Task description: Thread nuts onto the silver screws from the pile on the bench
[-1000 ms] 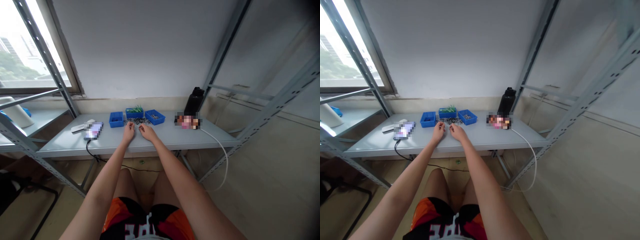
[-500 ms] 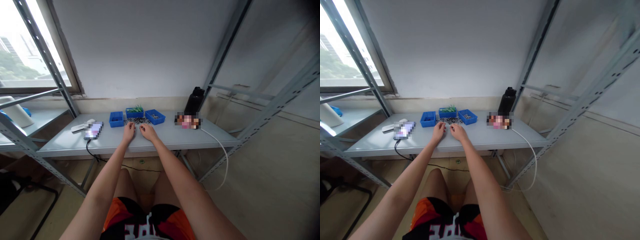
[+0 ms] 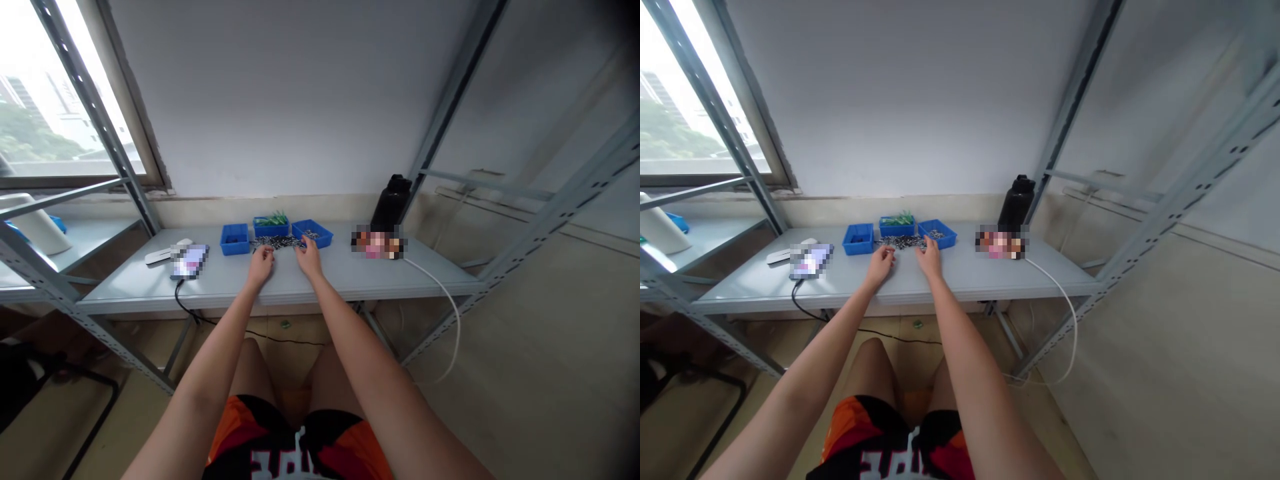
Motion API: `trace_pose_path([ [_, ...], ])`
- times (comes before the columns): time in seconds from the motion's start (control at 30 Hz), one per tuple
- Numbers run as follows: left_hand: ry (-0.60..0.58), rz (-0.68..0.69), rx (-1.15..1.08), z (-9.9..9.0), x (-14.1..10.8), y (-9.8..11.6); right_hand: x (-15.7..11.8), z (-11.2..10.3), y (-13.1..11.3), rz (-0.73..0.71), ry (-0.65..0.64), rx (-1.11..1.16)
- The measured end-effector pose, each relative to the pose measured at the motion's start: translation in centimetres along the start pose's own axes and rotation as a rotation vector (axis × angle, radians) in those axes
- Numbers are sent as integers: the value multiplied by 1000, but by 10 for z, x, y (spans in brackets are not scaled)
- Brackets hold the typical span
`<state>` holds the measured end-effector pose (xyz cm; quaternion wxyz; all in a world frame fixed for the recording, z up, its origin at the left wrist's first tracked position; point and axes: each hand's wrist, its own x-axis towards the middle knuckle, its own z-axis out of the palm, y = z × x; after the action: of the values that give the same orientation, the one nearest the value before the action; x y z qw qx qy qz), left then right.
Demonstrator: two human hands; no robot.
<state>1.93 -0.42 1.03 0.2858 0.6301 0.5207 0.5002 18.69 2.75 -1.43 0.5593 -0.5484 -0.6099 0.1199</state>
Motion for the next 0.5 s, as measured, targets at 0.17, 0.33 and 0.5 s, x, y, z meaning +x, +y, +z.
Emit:
trace_pose_path([
  [0.17, -14, -8, 5, 0, 0, -1, 5, 1, 7, 57, -50, -1],
  [0.33, -19, 15, 35, 1, 2, -6, 9, 1, 14, 159, 15, 141],
  [0.5, -26, 0, 40, 1, 2, -6, 9, 0, 13, 263, 32, 350],
])
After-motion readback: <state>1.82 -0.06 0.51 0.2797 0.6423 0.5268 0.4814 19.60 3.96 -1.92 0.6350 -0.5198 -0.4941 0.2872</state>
